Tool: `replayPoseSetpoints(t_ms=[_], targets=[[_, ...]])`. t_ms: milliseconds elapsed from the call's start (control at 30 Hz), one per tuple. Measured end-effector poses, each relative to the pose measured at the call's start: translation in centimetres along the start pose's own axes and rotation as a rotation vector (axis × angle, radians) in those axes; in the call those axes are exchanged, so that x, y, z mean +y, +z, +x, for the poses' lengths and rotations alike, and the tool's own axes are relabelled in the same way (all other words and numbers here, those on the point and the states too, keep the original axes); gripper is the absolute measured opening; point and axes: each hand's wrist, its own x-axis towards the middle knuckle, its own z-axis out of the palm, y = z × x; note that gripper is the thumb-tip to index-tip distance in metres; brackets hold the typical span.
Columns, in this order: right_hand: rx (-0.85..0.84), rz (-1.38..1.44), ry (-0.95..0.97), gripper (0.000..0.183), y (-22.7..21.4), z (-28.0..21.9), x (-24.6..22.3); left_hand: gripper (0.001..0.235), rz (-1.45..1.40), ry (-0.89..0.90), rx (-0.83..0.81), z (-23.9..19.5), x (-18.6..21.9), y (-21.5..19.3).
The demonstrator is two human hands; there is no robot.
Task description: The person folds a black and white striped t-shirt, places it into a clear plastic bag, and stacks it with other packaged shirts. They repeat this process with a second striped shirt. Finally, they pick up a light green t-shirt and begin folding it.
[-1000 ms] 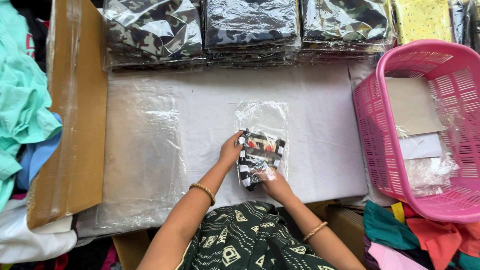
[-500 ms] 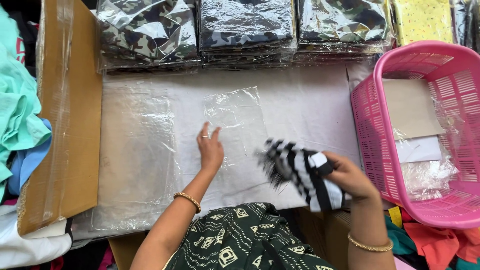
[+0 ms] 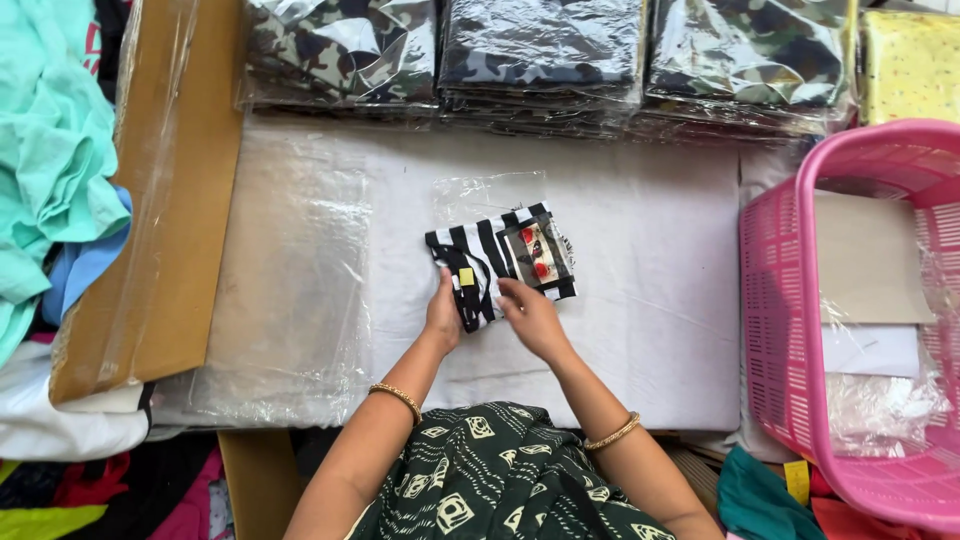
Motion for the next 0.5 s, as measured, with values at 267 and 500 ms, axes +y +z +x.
replayPoseSetpoints(t_ms=[267,500], targets=[[0.095,-0.524,-0.659,0.074,-3.1,0.0,-1.8,0.035,0.145,0.128,0.044,-1.5,-0.7,2.5],[-0.175,-0.397,-0.301,0.052,-9.9,3.3,-2.1,0.018,0.110,-0.138,-0.008,-7.6,2.4,7.6]])
